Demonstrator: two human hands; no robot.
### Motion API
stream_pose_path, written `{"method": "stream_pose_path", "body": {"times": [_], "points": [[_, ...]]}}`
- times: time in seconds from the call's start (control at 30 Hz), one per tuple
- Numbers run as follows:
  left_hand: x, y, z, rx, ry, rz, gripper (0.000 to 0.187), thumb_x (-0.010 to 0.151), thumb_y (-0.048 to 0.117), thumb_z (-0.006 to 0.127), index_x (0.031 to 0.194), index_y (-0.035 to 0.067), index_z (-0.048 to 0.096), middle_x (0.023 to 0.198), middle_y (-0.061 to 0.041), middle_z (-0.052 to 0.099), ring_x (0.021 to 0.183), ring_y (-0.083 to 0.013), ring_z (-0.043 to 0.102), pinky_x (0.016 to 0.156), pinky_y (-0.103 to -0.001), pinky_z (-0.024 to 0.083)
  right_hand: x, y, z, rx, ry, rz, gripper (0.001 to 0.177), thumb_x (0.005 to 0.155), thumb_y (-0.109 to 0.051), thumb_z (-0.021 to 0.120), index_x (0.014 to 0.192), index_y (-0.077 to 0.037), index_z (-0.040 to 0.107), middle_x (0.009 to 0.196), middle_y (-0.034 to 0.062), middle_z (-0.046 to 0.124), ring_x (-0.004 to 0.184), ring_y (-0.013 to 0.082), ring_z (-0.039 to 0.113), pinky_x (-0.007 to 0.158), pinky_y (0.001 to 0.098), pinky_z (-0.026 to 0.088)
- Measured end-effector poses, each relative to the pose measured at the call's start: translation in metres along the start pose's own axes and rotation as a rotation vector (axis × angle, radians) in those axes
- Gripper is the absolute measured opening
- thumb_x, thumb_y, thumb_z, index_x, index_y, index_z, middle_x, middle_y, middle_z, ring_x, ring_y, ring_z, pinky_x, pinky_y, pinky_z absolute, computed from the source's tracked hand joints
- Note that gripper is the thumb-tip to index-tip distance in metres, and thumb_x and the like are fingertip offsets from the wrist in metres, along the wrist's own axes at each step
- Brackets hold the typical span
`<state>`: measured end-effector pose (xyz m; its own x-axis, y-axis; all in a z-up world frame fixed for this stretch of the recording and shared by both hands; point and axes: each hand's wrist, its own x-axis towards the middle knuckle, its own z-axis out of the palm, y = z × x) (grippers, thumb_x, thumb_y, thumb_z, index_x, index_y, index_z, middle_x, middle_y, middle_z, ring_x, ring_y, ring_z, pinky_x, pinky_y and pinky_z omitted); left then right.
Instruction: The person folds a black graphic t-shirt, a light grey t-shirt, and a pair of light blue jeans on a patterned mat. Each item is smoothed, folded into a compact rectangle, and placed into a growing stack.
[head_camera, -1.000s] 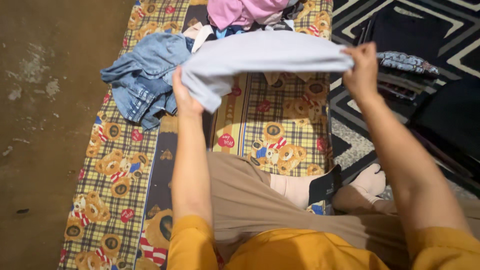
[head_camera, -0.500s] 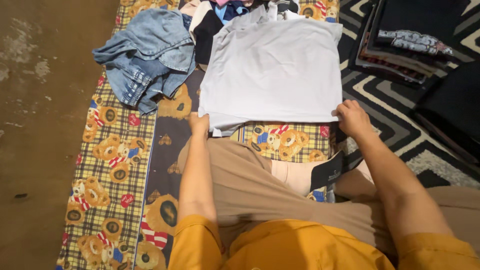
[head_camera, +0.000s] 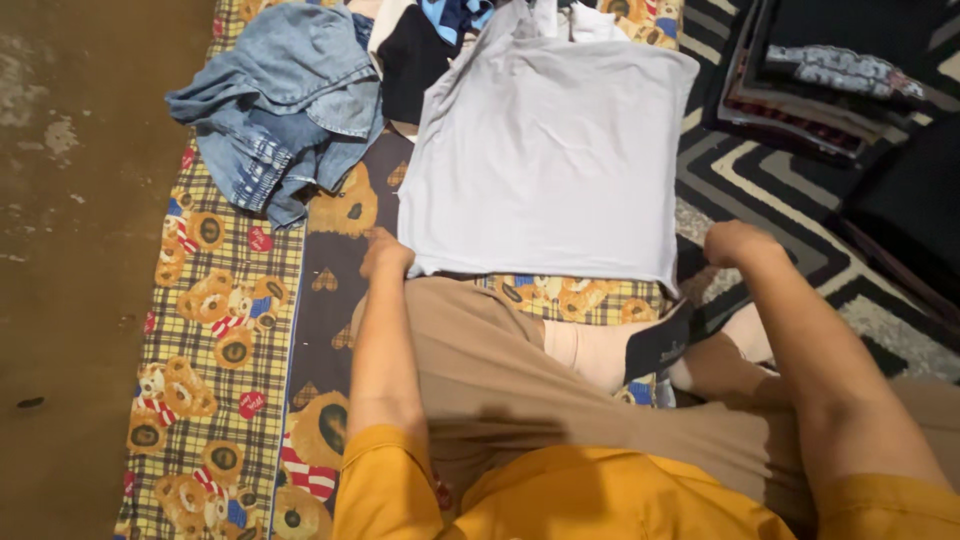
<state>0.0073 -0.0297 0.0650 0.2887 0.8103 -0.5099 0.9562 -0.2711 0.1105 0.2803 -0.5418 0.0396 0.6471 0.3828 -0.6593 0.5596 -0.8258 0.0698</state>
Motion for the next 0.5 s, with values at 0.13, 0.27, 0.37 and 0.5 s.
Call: {"method": "stream_pose_path", "body": {"times": [0.13, 0.27, 0.37, 0.5], "points": [[0.006, 0.004, 0.006, -0.17, 0.268, 0.259, 0.054, 0.08, 0.022, 0.075, 0.13, 0.019, 0.057, 0.137, -0.013, 0.057, 0.131, -0.0357, 0.052, 0.101, -0.052, 0.047, -0.008, -0.024, -0.015, 0.229, 0.689, -0.11, 0.042, 0.092, -0.031, 0.07, 0.128, -0.009, 0.07, 0.139, 0.0201, 0.058, 0.128, 0.0391, 0.058, 0.107, 0.0515, 0.051], [0.026, 0.02, 0.021, -0.192, 0.425, 0.412, 0.046, 0.086, 0.027, 0.074, 0.129, 0.02, 0.059, 0.131, -0.011, 0.061, 0.123, -0.0364, 0.057, 0.103, -0.055, 0.045, 0.002, -0.083, -0.028, 0.356, 0.813, -0.218, 0.054, 0.094, -0.024, 0.06, 0.145, -0.008, 0.058, 0.159, 0.026, 0.045, 0.134, 0.0468, 0.047, 0.114, 0.0577, 0.043], [0.042, 0.037, 0.028, -0.236, 0.434, 0.354, 0.046, 0.087, 0.028, 0.074, 0.129, 0.018, 0.058, 0.132, -0.011, 0.059, 0.122, -0.0369, 0.056, 0.096, -0.059, 0.043, 0.0, -0.133, -0.03, 0.264, 0.865, -0.326, 0.065, 0.093, -0.031, 0.061, 0.151, -0.004, 0.045, 0.162, 0.0286, 0.035, 0.151, 0.0468, 0.03, 0.118, 0.0661, 0.024], [0.06, 0.043, 0.038, -0.291, 0.445, 0.351, 0.049, 0.087, 0.031, 0.076, 0.131, 0.017, 0.058, 0.131, -0.013, 0.059, 0.12, -0.0395, 0.057, 0.098, -0.05, 0.048, -0.011, -0.169, -0.025, 0.292, 0.811, -0.294, 0.065, 0.098, -0.036, 0.054, 0.154, -0.007, 0.039, 0.164, 0.0251, 0.03, 0.152, 0.044, 0.024, 0.118, 0.0677, 0.012]]}}
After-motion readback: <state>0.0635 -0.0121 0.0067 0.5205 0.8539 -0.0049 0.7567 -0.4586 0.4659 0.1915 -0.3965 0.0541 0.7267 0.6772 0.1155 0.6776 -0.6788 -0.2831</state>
